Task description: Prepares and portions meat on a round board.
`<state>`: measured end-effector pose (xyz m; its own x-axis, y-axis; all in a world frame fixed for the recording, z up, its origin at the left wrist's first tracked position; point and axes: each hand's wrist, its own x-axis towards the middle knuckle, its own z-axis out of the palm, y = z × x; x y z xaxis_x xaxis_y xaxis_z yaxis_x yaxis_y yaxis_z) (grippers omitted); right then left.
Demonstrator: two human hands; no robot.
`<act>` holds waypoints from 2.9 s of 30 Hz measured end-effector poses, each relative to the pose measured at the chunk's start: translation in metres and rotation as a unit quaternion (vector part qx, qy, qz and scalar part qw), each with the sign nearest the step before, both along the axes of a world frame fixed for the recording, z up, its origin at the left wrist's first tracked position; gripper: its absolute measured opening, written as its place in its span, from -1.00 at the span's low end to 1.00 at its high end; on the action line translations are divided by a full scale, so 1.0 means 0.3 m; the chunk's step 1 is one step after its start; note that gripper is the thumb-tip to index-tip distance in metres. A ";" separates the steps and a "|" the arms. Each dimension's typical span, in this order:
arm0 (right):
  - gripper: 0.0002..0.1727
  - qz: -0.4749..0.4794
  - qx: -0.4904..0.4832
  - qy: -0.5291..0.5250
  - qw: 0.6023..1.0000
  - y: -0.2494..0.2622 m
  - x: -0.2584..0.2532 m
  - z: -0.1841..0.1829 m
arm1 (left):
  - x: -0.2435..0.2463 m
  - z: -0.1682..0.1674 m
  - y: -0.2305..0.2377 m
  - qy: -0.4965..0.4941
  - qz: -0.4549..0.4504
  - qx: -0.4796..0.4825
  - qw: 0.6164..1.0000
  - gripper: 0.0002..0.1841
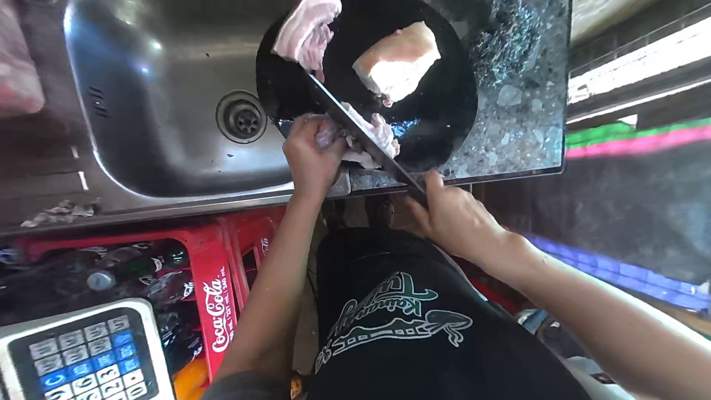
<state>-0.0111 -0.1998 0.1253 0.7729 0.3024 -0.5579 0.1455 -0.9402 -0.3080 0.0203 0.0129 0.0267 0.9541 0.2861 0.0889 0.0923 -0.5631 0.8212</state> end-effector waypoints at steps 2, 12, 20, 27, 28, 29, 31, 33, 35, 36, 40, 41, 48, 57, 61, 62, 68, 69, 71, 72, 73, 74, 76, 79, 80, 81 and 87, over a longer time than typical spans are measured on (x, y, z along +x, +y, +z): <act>-0.57 -0.011 0.004 -0.002 1.000 -0.018 -0.006 -0.018 | -0.017 -0.012 -0.028 -0.014 -0.008 -0.014 1.000 -0.72; -0.56 -0.008 0.021 0.023 0.999 -0.069 -0.014 -0.004 | 0.005 -0.003 0.017 -0.003 0.001 0.002 1.000 -0.71; -0.55 -0.027 0.024 0.033 0.999 0.109 0.083 -0.031 | -0.032 -0.033 -0.016 -0.043 -0.005 -0.009 0.999 -0.75; -0.58 -0.027 0.037 -0.003 0.999 -0.111 -0.049 -0.038 | -0.005 -0.003 0.055 0.010 0.015 0.020 1.000 -0.73; -0.59 -0.028 0.029 0.002 0.999 -0.139 -0.059 -0.029 | -0.003 0.003 0.057 0.016 0.021 0.018 0.999 -0.72; -0.60 -0.024 0.024 0.007 0.999 -0.162 -0.055 -0.022 | 0.003 0.008 0.060 0.024 0.028 0.013 0.999 -0.72; -0.61 -0.010 0.025 0.004 1.000 -0.195 -0.032 -0.002 | 0.012 0.020 0.067 0.041 0.037 -0.007 0.998 -0.74; -0.62 -0.007 0.066 -0.025 0.997 -0.227 -0.017 0.011 | 0.018 0.034 0.087 0.063 0.029 -0.020 0.997 -0.72; -0.64 -0.036 0.115 -0.051 0.991 -0.247 0.003 0.021 | 0.029 0.047 0.118 0.071 -0.005 -0.019 0.997 -0.67; -0.67 -0.061 0.138 -0.071 0.986 -0.249 0.016 0.019 | 0.035 0.050 0.135 0.070 -0.022 -0.018 0.997 -0.64; -0.75 -0.163 0.158 -0.137 0.964 -0.221 0.142 -0.045 | 0.061 0.041 0.206 0.031 -0.090 0.003 0.995 -0.38; -0.71 -0.179 0.169 -0.140 0.959 -0.219 0.184 -0.072 | 0.066 0.043 0.226 0.040 -0.094 0.011 0.995 -0.29; -0.50 -0.229 0.217 -0.078 0.946 -0.261 0.365 -0.201 | 0.131 -0.022 0.276 0.112 0.013 -0.232 0.966 -0.05; -0.54 -0.248 0.226 -0.047 0.941 -0.235 0.290 -0.143 | 0.093 -0.026 0.255 0.126 -0.001 -0.184 0.975 -0.10; -0.59 -0.231 0.183 -0.141 0.945 -0.243 0.191 -0.123 | 0.011 0.036 0.193 0.103 -0.065 0.023 0.992 -0.15; -0.60 -0.232 0.167 -0.164 0.944 -0.239 0.162 -0.102 | -0.011 0.044 0.173 0.061 -0.102 0.071 0.990 -0.17; -0.55 -0.199 0.185 -0.116 0.955 -0.203 -0.079 -0.015 | -0.081 0.023 0.098 -0.032 -0.280 0.186 0.941 -0.70; -0.53 -0.181 0.188 -0.111 0.959 -0.193 -0.096 -0.019 | -0.081 0.012 0.097 -0.053 -0.281 0.193 0.939 -0.76; -0.55 -0.148 0.195 -0.129 0.961 -0.184 -0.095 -0.049 | -0.083 0.003 0.095 -0.072 -0.287 0.208 0.932 -0.76; -0.58 -0.140 0.192 -0.142 0.961 -0.180 -0.077 -0.065 | -0.084 0.003 0.093 -0.071 -0.289 0.214 0.930 -0.77; -0.61 -0.139 0.190 -0.153 0.960 -0.173 -0.050 -0.074 | -0.085 0.005 0.090 -0.067 -0.290 0.217 0.930 -0.78; -0.66 -0.143 0.187 -0.165 0.958 -0.164 -0.016 -0.075 | -0.085 0.005 0.086 -0.063 -0.288 0.221 0.930 -0.79; -0.69 -0.153 0.179 -0.178 0.955 -0.150 0.065 -0.051 | -0.084 0.004 0.080 -0.055 -0.279 0.232 0.930 -0.77; -0.63 -0.141 0.178 -0.213 0.950 -0.181 0.194 -0.031 | -0.085 0.004 0.067 -0.033 -0.269 0.238 0.933 -0.70; -0.59 -0.132 0.184 -0.228 0.947 -0.200 0.230 -0.026 | -0.085 0.006 0.063 -0.031 -0.265 0.238 0.934 -0.70; -0.65 -0.121 0.184 -0.236 0.947 -0.219 0.264 -0.020 | -0.086 0.010 0.059 -0.030 -0.263 0.238 0.935 -0.71; -0.69 -0.141 0.152 -0.202 0.957 -0.238 0.239 0.014 | -0.088 0.037 0.058 0.009 -0.263 0.238 0.935 -0.74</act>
<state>0.0606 -0.2711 0.1294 0.9817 0.1513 -0.1161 0.0640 -0.8350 -0.5466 -0.0060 0.0301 0.0378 0.9542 -0.2911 0.0689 -0.2886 -0.8353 0.4680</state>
